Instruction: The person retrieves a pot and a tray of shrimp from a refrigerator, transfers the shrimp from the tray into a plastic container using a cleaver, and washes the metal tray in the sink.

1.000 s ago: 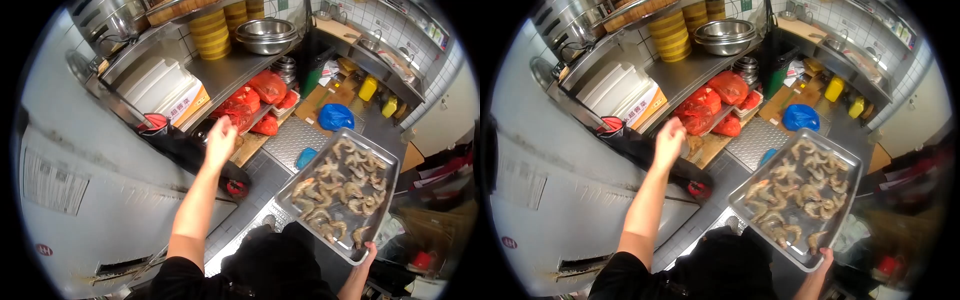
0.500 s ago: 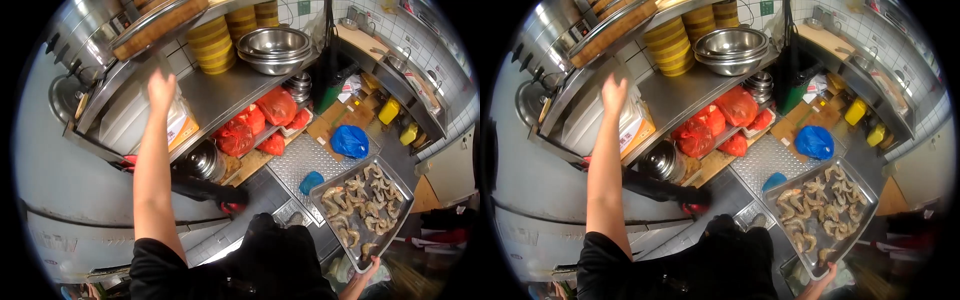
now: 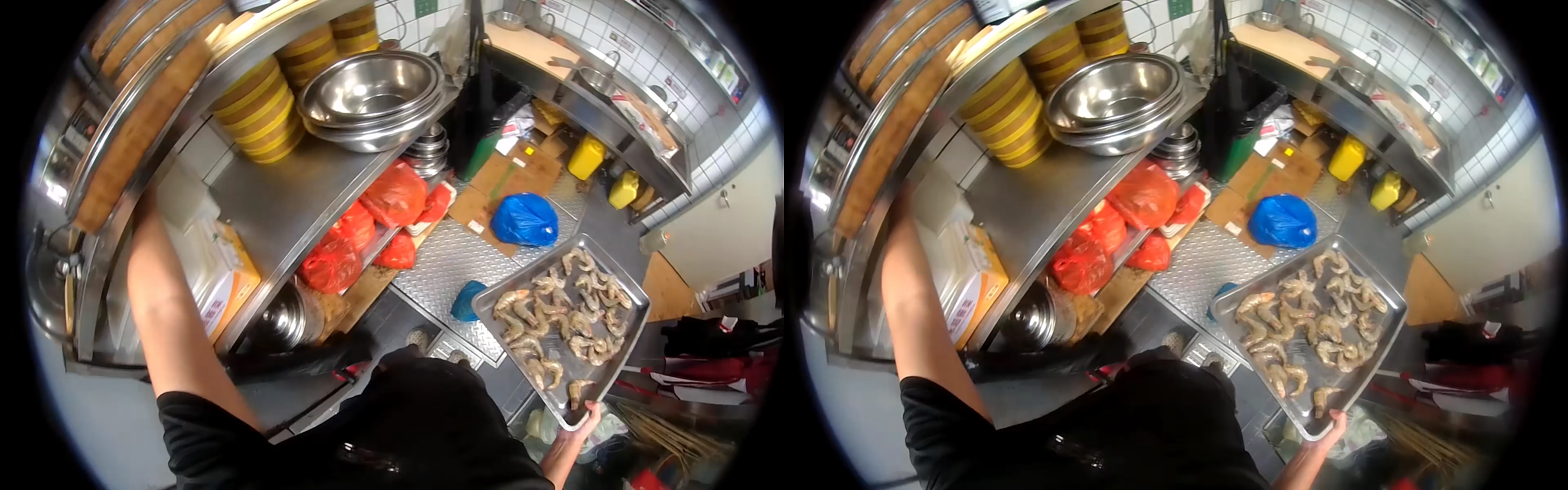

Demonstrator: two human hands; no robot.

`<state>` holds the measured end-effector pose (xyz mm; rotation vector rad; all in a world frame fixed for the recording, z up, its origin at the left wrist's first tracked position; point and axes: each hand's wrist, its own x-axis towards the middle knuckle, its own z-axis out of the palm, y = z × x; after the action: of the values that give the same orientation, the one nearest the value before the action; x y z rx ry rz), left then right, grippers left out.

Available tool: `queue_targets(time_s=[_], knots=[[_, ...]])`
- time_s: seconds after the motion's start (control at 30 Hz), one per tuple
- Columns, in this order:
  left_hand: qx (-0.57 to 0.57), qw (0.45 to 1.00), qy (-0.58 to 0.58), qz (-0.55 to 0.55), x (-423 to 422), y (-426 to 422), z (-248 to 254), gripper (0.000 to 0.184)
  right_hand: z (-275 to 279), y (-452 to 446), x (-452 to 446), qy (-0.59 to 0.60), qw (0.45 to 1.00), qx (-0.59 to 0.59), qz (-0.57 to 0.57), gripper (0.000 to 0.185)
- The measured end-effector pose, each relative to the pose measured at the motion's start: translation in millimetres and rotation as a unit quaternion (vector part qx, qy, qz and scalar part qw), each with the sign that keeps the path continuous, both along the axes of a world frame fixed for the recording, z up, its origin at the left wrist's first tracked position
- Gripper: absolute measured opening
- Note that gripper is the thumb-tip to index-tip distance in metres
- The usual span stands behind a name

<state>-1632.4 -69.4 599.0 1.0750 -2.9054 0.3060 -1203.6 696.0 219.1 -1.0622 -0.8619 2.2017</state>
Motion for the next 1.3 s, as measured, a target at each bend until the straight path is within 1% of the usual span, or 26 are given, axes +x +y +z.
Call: queue_targets(time_s=[0.03, 0.13, 0.2, 0.27, 0.33, 0.37, 0.47, 0.5, 0.53, 0.63, 0.67, 0.73, 0.8, 0.83, 0.87, 0.9, 0.93, 1.0, 1.07, 1.1, 1.13, 1.17, 1.2, 1.23, 1.27, 1.3], knots=[[-0.004, 1.0, -0.005, 0.0, -5.4, -2.1, 0.5, 0.056, 0.9, -0.9, -5.7, 0.017, 1.0, 0.012, 0.018, 0.046], [-0.012, 1.0, -0.016, 0.001, -13.4, -5.8, 0.8, 0.055, 6.9, -13.3, -24.9, 0.04, 0.999, -0.007, 0.019, 0.048], [-0.018, 1.0, -0.021, -0.003, -24.8, -8.8, -1.6, 0.054, 14.0, -27.0, -37.2, 0.008, 1.0, 0.002, -0.017, 0.047], [-0.026, 0.999, -0.031, -0.007, -33.1, -8.0, -6.1, 0.054, 1.8, -23.5, -49.4, 0.04, 0.999, -0.009, -0.008, 0.045], [-0.031, 0.999, -0.034, -0.008, -36.8, -8.6, -8.7, 0.053, 4.4, -27.0, -64.4, 0.017, 1.0, -0.022, -0.015, 0.045], [-0.03, 0.999, -0.031, -0.013, -41.6, -11.3, -9.0, 0.053, -9.5, -18.4, -57.9, 0.028, 0.999, -0.015, -0.007, 0.046], [-0.036, 0.999, -0.028, -0.014, -42.5, -10.1, -4.2, 0.052, 21.0, -34.3, -63.8, 0.019, 0.999, -0.032, -0.026, 0.047], [-0.041, 0.999, -0.027, -0.016, -42.3, -8.9, -3.5, 0.052, 17.6, -31.0, -69.3, -0.003, 0.999, -0.035, -0.025, 0.047], [-0.045, 0.998, -0.028, -0.015, -39.1, -9.3, -1.2, 0.052, 14.5, -29.6, -75.4, 0.015, 0.998, -0.051, -0.02, 0.046], [-0.049, 0.998, -0.027, -0.024, -45.0, -6.1, -6.9, 0.051, -10.5, -11.0, -67.2, 0.029, 0.998, -0.053, -0.007, 0.041], [-0.05, 0.998, -0.026, -0.03, -48.5, -8.4, -7.2, 0.051, 5.8, -22.3, -67.1, 0.039, 0.998, -0.038, -0.014, 0.04], [-0.048, 0.998, -0.014, -0.033, -43.0, -1.0, -4.6, 0.05, 5.3, -23.2, -77.7, -0.015, 0.997, -0.032, -0.072, 0.041], [-0.048, 0.998, -0.008, -0.028, -24.4, 0.3, -0.2, 0.05, -6.3, -6.4, -38.9, 0.014, 1.0, -0.014, -0.003, 0.045], [-0.045, 0.999, -0.002, -0.028, -22.7, 10.0, -0.2, 0.05, -17.3, 4.0, -24.8, 0.013, 1.0, -0.028, 0.001, 0.051], [-0.043, 0.999, 0.002, -0.022, -11.9, 18.4, 2.5, 0.05, -16.9, 3.4, -24.4, 0.005, 1.0, -0.009, -0.003, 0.056], [-0.042, 0.999, 0.004, -0.022, -8.0, 26.1, -0.4, 0.05, -0.3, -8.4, -23.5, -0.005, 1.0, -0.011, -0.023, 0.061], [-0.039, 0.999, 0.007, -0.017, -0.6, 32.0, 0.2, 0.049, -7.4, -1.8, -18.3, -0.006, 1.0, -0.01, -0.006, 0.06], [-0.037, 0.999, 0.016, -0.02, 2.7, 46.5, -4.4, 0.049, -52.4, 32.6, 10.2, 0.024, 0.999, 0.014, 0.025, 0.057], [-0.045, 0.998, 0.029, -0.021, 7.9, 60.3, -7.9, 0.049, -35.2, 21.6, 2.2, 0.021, 0.999, 0.008, 0.025, 0.054], [-0.056, 0.998, 0.038, -0.021, 15.7, 68.3, -7.9, 0.049, -21.0, 10.4, -14.3, 0.019, 0.999, 0.005, 0.025, 0.053], [-0.057, 0.997, 0.048, -0.029, 13.5, 78.2, -12.8, 0.049, -5.3, -5.6, -22.9, -0.045, 0.997, 0.001, -0.057, 0.051], [-0.063, 0.995, 0.063, -0.033, 17.4, 87.4, -15.5, 0.049, -13.4, -2.4, -27.0, -0.037, 0.997, 0.016, -0.06, 0.05], [-0.07, 0.993, 0.083, -0.034, 22.7, 95.9, -19.6, 0.049, -21.6, 3.1, -32.8, -0.045, 0.998, 0.022, -0.044, 0.046], [-0.079, 0.989, 0.115, -0.041, 29.5, 103.6, -23.9, 0.048, -13.6, -6.2, -44.7, -0.014, 0.998, -0.004, -0.054, 0.04], [-0.084, 0.979, 0.171, -0.067, 35.8, 110.6, -32.0, 0.048, -14.5, -5.0, -49.4, -0.024, 0.998, 0.004, -0.065, 0.038], [-0.079, 0.942, 0.296, -0.137, 36.6, 115.7, -52.4, 0.058, -17.9, 2.3, -45.1, -0.008, 0.999, 0.001, -0.042, 0.038]])
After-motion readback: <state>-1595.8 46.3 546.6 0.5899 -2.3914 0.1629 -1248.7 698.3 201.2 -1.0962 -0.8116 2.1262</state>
